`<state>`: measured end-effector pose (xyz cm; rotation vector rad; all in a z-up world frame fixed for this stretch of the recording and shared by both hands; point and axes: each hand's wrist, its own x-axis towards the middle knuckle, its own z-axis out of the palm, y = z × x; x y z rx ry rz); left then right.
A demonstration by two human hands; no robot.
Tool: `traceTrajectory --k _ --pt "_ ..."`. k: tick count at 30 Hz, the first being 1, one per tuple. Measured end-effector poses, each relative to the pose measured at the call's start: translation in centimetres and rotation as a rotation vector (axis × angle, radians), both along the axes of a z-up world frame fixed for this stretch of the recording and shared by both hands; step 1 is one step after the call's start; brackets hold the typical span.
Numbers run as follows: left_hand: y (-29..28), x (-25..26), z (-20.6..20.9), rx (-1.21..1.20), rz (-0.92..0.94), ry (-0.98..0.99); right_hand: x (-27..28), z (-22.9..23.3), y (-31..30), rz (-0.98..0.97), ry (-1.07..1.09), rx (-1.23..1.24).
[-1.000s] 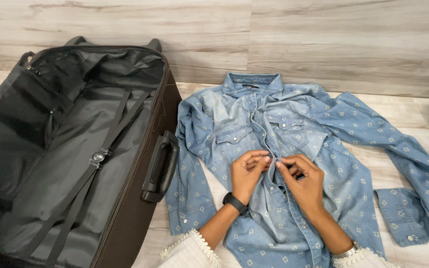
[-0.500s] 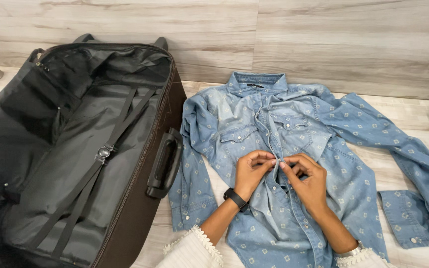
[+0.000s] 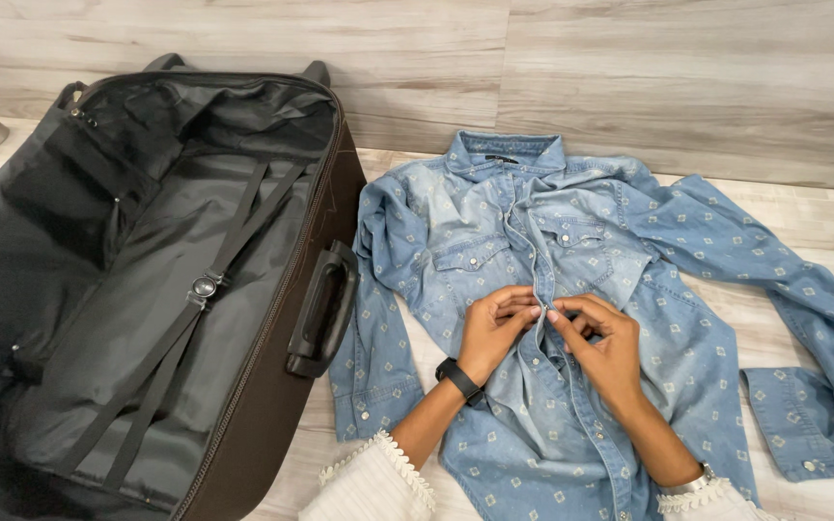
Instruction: The person opens a brown suitcase and lays it flat on a tiled floor. They then pick up a light blue patterned denim shirt, button it up, and fold it neatly. The folded shirt is placed on the floor next to the open suitcase.
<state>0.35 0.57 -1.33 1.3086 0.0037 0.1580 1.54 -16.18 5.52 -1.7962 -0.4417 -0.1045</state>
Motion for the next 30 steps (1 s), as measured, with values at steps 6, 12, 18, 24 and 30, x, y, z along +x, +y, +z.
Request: traceTrajectory --k 6,12,18,24,30 --pt "-0.1 0.2 -0.5 0.007 0.001 0.001 0.6 -1.2 -0.3 0.042 0.009 0.035" --pt "0.3 0.0 0.1 0.038 -0.027 -0.022 1.0 -2.2 -0.8 0.091 0.064 0.075" --pt "0.4 -0.1 0.4 -0.021 -0.06 -0.026 1.2 -2.4 -1.1 0.11 0.08 0.081" --pt "0.6 0.2 -0.2 -0.015 -0.084 -0.027 1.3 -2.6 -1.5 0.124 0.064 0.076" --pt "0.9 0.3 -0.6 -0.066 -0.118 -0.008 1.5 -3.0 -1.7 0.131 0.056 0.069"
